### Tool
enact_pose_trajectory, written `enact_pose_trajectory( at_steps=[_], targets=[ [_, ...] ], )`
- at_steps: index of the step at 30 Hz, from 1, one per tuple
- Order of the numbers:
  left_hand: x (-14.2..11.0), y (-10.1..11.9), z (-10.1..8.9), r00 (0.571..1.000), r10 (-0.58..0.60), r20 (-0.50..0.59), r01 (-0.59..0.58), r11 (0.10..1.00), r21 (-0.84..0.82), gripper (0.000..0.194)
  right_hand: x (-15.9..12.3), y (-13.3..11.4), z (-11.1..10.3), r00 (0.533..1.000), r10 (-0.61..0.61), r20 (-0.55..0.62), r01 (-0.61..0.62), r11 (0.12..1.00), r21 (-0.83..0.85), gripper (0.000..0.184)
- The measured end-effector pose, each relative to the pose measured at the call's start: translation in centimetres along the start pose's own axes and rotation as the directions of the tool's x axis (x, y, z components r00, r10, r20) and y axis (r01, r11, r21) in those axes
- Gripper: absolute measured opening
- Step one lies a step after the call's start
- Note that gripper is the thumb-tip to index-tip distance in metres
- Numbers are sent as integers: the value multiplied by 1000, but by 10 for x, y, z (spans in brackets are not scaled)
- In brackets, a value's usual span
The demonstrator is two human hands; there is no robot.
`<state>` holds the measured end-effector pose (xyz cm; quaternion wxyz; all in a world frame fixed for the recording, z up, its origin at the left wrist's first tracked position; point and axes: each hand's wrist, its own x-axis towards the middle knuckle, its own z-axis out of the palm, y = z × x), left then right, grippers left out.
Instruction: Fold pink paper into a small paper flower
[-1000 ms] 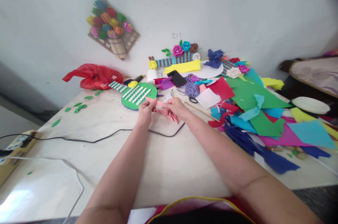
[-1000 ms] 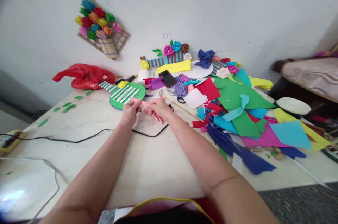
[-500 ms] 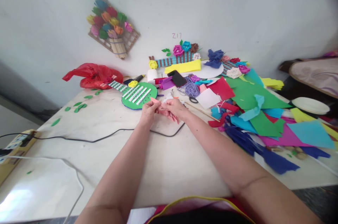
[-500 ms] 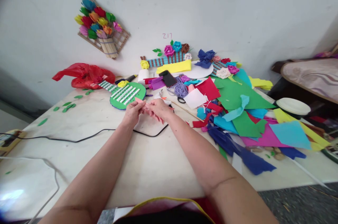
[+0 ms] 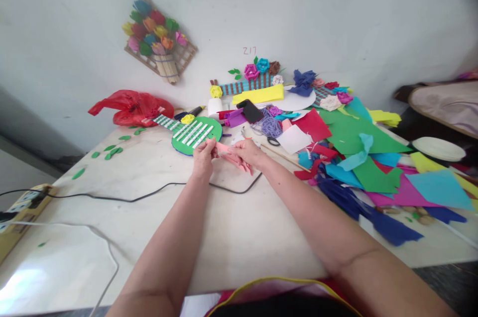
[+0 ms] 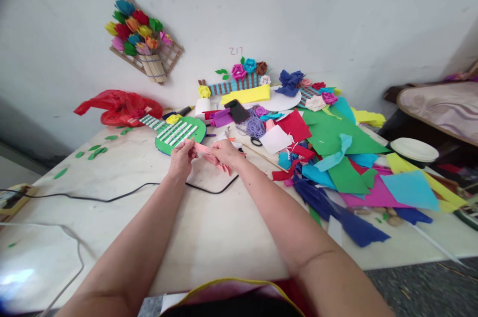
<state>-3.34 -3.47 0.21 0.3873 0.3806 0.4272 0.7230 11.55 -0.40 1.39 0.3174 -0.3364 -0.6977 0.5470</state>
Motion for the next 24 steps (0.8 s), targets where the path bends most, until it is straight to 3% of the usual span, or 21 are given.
enact_pose_trajectory(
  at_steps=[5, 12, 16, 21, 24],
  targets=[
    [0, 0, -1, 999, 24, -30, -23, 1000, 10, 27, 0, -1, 1, 998, 52, 39, -55, 995, 84, 23],
    [0, -1, 0, 1000, -13, -19, 13, 1000, -5, 27, -1, -6, -1, 997, 62, -48, -57, 994, 95, 23],
    [1, -1, -1, 999, -30, -39, 30, 1000, 3, 26, -2, -9, -3, 995, 98, -21, -94, 987, 128, 23],
    [2, -2, -2, 998, -6, -67, 8, 1000, 29, 26, 5, 0, -1, 997, 82, -12, -78, 973, 215, 12],
    [1, -3, -2, 998, -1, -59, 2, 1000, 28, 26, 6, 1, 2, 994, 91, -67, -72, 966, 250, 2]
  ],
)
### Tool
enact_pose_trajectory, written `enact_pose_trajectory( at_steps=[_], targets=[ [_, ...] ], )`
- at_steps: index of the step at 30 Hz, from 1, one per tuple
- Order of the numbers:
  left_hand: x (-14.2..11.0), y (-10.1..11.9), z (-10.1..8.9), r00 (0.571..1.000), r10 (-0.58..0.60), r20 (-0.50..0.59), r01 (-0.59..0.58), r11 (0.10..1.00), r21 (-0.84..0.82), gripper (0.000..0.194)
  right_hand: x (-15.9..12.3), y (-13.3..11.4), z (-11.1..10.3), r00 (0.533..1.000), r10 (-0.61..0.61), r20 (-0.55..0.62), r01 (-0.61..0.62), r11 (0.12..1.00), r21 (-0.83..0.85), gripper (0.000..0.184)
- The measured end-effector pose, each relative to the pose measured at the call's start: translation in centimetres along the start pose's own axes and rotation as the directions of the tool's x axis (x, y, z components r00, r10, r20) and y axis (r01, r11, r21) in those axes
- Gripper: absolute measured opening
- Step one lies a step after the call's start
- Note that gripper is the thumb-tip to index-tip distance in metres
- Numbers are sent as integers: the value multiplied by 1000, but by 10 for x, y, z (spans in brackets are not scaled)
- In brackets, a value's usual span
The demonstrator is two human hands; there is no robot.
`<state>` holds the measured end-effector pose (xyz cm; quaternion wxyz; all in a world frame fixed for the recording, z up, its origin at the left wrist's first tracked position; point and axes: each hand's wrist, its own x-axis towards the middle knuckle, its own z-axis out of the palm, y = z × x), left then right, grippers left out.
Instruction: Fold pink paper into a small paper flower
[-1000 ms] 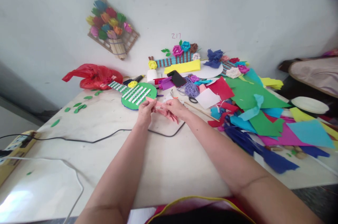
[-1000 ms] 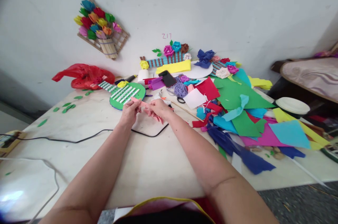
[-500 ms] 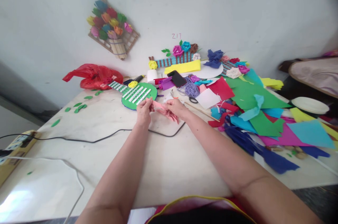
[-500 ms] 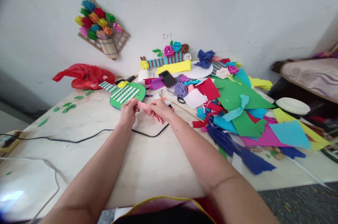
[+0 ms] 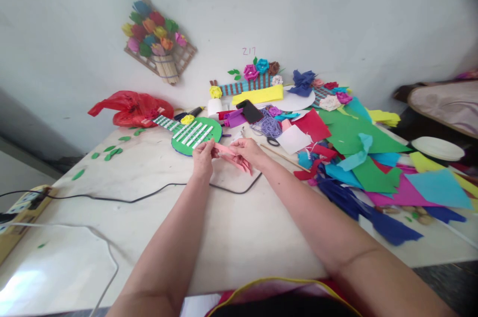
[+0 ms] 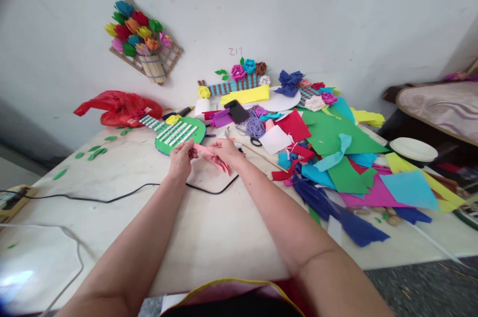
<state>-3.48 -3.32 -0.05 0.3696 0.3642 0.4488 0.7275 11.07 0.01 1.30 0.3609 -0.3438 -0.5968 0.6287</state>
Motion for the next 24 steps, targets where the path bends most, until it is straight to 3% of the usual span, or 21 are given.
enact_pose_trajectory(
  at_steps=[3, 10, 13, 16, 24],
  targets=[
    [-1, 0, 1, 999, -20, 39, 21, 1000, -22, 27, -2, -5, 2, 998, 2, -58, -1, 1000, 9, 8],
    [-3, -2, 4, 972, -150, 182, 146, 989, 36, 31, -6, -9, 2, 998, -47, -51, 46, 999, -19, 11],
    [-2, -5, 4, 972, -133, 192, 122, 990, 66, 30, -5, -5, 1, 999, -48, -7, 48, 995, -85, 1],
    [-1, -7, 3, 977, -99, 187, 86, 993, 79, 30, -4, -2, 0, 1000, -24, 16, 26, 984, -176, 15],
    [-2, -4, 3, 991, -32, 132, 17, 993, 113, 37, -7, -7, 0, 992, -105, -65, 82, 953, -292, 22]
  ],
)
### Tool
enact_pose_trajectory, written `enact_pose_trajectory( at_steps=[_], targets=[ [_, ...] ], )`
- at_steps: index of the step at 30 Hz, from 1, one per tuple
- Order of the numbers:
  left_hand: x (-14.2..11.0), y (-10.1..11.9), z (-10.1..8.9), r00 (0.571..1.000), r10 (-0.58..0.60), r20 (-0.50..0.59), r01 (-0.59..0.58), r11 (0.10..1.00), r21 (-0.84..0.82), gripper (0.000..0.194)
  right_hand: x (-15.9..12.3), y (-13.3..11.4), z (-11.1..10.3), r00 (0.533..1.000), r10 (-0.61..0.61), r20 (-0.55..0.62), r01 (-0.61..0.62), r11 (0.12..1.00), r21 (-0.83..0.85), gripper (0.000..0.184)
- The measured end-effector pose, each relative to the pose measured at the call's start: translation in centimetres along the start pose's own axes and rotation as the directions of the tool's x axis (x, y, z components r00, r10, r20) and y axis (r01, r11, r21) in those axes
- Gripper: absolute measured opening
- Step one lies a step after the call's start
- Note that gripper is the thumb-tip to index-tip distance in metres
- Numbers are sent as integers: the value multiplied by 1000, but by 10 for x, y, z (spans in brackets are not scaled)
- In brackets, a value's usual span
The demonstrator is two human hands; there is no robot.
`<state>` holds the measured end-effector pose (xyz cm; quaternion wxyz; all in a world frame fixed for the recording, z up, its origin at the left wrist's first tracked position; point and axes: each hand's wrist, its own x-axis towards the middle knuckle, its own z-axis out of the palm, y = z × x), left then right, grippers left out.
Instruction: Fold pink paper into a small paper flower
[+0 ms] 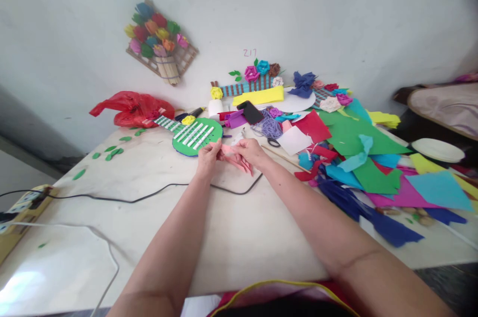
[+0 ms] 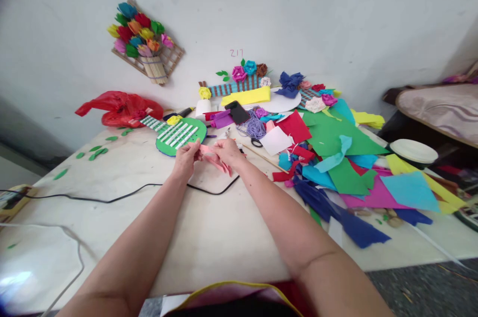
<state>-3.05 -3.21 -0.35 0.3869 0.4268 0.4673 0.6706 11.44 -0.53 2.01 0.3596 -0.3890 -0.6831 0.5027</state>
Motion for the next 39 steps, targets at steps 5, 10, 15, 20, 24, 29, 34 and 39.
enact_pose_trajectory(
  at_steps=[5, 10, 15, 20, 24, 29, 34, 39],
  targets=[
    [0, -1, 1, 1000, 24, -8, -24, 1000, -2, 38, 2, 5, -1, 1000, 3, 12, -3, 1000, 14, 21],
    [3, -7, -1, 993, -48, 106, 46, 999, 21, 35, 2, 6, 0, 999, 20, 50, -24, 995, 101, 19],
    [5, -10, -4, 999, 3, 53, -4, 1000, 29, 36, 0, -1, 1, 992, 85, 93, -100, 980, 172, 21],
    [2, -2, -2, 999, 2, -43, -3, 1000, -22, 40, 1, -4, -3, 996, 70, 48, -76, 988, 133, 20],
    [1, 2, -6, 975, 83, -206, -78, 996, 32, 44, 2, -2, -6, 994, 87, 59, -93, 991, 98, 18],
    [7, -1, -13, 829, 232, -509, -143, 968, 208, 34, 4, 0, -11, 985, 158, 71, -146, 978, -151, 17],
    [11, -3, -15, 767, 327, -552, -100, 910, 402, 31, 10, 1, -16, 994, -20, -104, -15, 947, -321, 20],
    [5, 2, -11, 778, 393, -491, -107, 852, 512, 30, 13, -1, -15, 967, -180, -181, 84, 893, -442, 21]
  ],
)
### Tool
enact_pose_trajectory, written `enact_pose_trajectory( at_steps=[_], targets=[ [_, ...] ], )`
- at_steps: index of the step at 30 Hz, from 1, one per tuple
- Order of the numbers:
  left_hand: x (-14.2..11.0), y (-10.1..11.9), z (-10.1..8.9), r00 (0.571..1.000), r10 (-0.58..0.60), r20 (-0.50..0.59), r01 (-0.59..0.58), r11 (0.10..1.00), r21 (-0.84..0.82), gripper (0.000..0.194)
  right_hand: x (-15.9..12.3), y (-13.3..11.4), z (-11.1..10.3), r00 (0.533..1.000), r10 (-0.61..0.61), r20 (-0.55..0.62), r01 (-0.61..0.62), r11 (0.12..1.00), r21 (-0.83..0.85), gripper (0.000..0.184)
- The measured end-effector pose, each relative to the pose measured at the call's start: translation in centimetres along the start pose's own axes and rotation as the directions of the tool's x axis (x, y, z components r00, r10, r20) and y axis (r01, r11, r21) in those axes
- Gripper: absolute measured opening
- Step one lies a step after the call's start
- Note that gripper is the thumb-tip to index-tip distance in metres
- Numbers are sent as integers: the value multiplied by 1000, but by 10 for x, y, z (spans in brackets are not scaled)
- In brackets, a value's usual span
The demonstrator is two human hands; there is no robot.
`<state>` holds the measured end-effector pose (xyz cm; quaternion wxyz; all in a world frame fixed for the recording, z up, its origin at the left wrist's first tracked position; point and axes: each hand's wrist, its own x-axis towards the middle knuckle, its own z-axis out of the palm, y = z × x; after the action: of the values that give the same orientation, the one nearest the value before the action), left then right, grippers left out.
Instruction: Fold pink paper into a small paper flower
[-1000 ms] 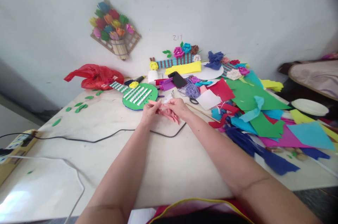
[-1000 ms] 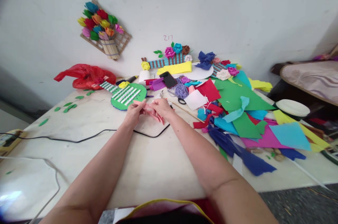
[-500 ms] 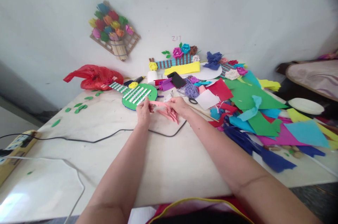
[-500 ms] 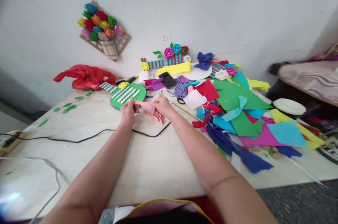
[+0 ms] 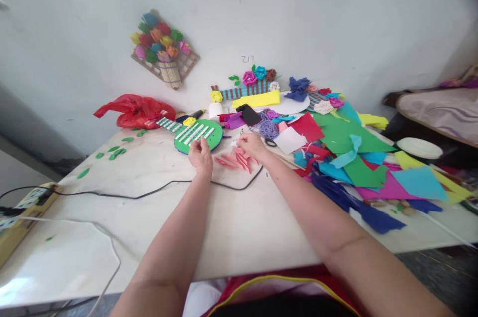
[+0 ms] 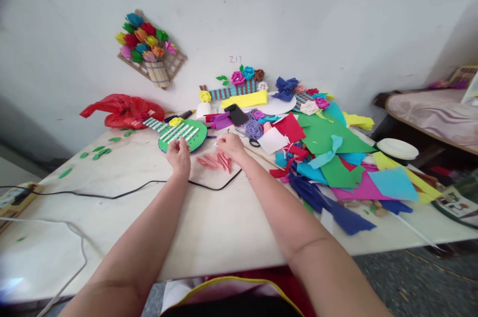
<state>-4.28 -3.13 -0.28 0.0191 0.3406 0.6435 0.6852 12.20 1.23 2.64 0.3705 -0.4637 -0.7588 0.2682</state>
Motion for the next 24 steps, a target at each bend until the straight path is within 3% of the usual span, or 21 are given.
enact_pose_trajectory(
  at_steps=[3, 6, 12, 17, 22, 24],
  targets=[
    [-8, 7, -3, 989, 129, 67, -134, 987, 92, 30, -1, -3, -2, 996, -50, -71, 52, 998, 28, 24],
    [-21, 13, -4, 943, 282, 176, -317, 922, 222, 26, -3, -4, -2, 988, -64, -141, 79, 992, 103, 25],
    [-38, 15, -2, 764, 517, 386, -622, 750, 226, 23, -1, 5, -5, 973, -74, -220, 82, 996, 25, 18],
    [-42, 13, -1, 675, 602, 425, -725, 647, 236, 23, -9, 19, -26, 959, 5, -282, -23, 998, -62, 22],
    [-49, 19, -2, 439, 682, 585, -883, 449, 139, 23, -37, 30, -36, 905, 148, -398, -212, 970, -122, 24],
    [-52, 22, -4, 397, 679, 618, -903, 410, 129, 25, -48, 32, -34, 898, 145, -416, -231, 959, -165, 26]
  ],
)
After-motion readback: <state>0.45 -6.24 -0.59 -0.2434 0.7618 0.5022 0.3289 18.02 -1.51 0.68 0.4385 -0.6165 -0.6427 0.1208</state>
